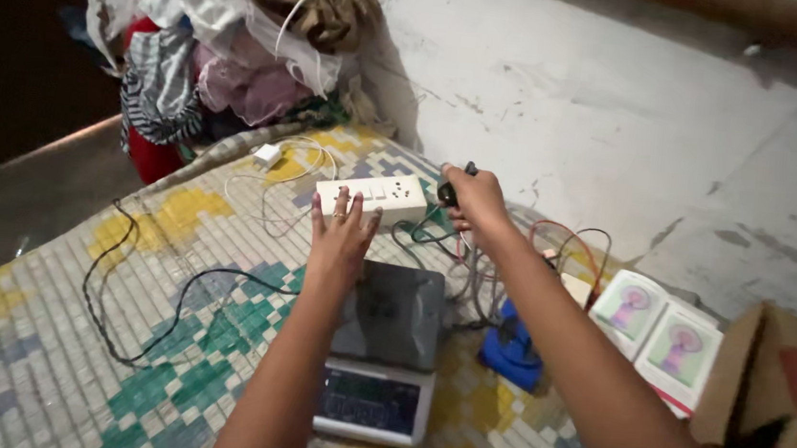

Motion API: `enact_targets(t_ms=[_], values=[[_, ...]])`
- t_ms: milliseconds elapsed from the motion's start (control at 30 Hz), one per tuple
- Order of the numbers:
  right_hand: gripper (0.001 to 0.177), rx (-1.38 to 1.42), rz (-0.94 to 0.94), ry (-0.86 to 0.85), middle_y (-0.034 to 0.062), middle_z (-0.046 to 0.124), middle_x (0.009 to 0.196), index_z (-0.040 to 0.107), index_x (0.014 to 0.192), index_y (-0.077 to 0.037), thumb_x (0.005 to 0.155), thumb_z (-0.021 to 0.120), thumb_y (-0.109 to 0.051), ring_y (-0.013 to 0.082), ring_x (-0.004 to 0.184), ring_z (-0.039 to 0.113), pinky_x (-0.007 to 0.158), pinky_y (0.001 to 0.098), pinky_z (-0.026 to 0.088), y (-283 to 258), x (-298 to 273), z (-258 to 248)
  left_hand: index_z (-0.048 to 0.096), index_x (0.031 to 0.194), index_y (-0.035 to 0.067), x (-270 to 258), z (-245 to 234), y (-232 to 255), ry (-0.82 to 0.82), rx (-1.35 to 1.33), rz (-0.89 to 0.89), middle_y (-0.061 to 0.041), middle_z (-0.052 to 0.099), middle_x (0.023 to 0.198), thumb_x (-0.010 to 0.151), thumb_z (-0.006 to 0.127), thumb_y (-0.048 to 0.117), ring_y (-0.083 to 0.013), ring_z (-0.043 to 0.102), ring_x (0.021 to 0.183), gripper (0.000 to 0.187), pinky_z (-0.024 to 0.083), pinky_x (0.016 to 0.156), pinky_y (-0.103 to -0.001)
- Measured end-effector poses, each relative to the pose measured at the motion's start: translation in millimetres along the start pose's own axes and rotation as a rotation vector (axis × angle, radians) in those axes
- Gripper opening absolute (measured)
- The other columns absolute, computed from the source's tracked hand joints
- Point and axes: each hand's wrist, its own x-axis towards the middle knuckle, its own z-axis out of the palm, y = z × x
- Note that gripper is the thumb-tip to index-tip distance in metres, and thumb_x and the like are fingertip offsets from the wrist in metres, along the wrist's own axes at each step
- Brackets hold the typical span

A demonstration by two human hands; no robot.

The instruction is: The person places a digital scale on a bed, plugs it into a power strip, and observes the display. They then unplug the scale, coil the power cord, and pack the scale and cord into a cardboard box. Finally, they place two small product boxes into the same box.

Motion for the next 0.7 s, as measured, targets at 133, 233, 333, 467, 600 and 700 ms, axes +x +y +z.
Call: enact_targets(t_ms=[133, 233, 333, 467, 600, 700], values=[[0.031, 0.014, 0.044, -0.018, 0.0061, 0.057, 0.065, 0.059, 0.081, -0.004, 0.091, 0.071, -0.030, 0.0091, 0.042, 0.039, 0.036, 0.0277, 0.024, -32.9, -37.6, -27.9, 0.034, 0.156, 0.016, 2.0, -28.3, 15.4, -0.203, -0.454, -0.216, -0.024, 0.039, 0.157, 0.065, 0.091, 0.040, -0.0443, 0.030, 0.149, 0.110, 0.022, 0.113, -0.070], [0.034, 0.027, 0.082, -0.001, 0.0078, 0.060, 0.065, 0.058, 0.081, -0.004, 0.089, 0.073, -0.032, 0.0090, 0.041, 0.038, 0.035, 0.0271, 0.027, -50.0, -62.4, -44.2, 0.034, 0.159, 0.017, 13.7, -59.0, 31.3, -0.088, -0.570, -0.179, -0.022, 0.041, 0.157, 0.062, 0.092, 0.034, -0.0433, 0.036, 0.146, 0.114, 0.031, 0.110, -0.063], [0.035, -0.002, 0.112, 0.009, 0.0070, 0.060, 0.065, 0.061, 0.082, -0.004, 0.088, 0.074, -0.036, 0.0077, 0.040, 0.037, 0.035, 0.0257, 0.032, -68.1, -82.1, -50.3, 0.032, 0.157, 0.015, 41.5, -93.0, 49.3, -0.050, -0.894, -0.178, -0.026, 0.041, 0.154, 0.055, 0.096, 0.037, -0.0460, 0.039, 0.141, 0.123, 0.037, 0.111, -0.057], [0.036, 0.026, 0.143, -0.082, 0.0062, 0.059, 0.064, 0.062, 0.084, -0.006, 0.087, 0.076, -0.039, 0.0061, 0.039, 0.035, 0.035, 0.0232, 0.025, -83.1, -96.7, -52.9, 0.037, 0.153, 0.011, 70.4, -126.1, 81.5, 0.189, -1.100, -0.169, -0.030, 0.044, 0.147, 0.058, 0.099, 0.035, -0.0481, 0.044, 0.136, 0.116, 0.040, 0.109, -0.053], [0.035, 0.249, 0.228, -0.144, 0.0062, 0.057, 0.064, 0.053, 0.082, -0.009, 0.091, 0.074, -0.036, 0.0073, 0.039, 0.035, 0.036, 0.0233, 0.026, -89.3, -92.1, -61.2, 0.057, 0.138, 0.014, 84.3, -137.5, 88.8, 0.213, -1.225, -0.294, -0.016, 0.062, 0.136, 0.066, 0.094, 0.026, -0.0377, 0.059, 0.128, 0.082, 0.047, 0.110, -0.047], [0.036, 0.669, 0.394, -0.382, 0.0030, 0.053, 0.063, 0.046, 0.081, -0.010, 0.098, 0.067, -0.034, 0.0060, 0.042, 0.035, 0.038, 0.0205, 0.027, -87.9, -79.9, -75.4, 0.058, 0.134, 0.009, 88.8, -134.9, 83.7, 0.274, -1.342, -0.289, -0.014, 0.066, 0.123, 0.066, 0.091, 0.025, -0.0300, 0.064, 0.118, 0.077, 0.053, 0.099, -0.043]])
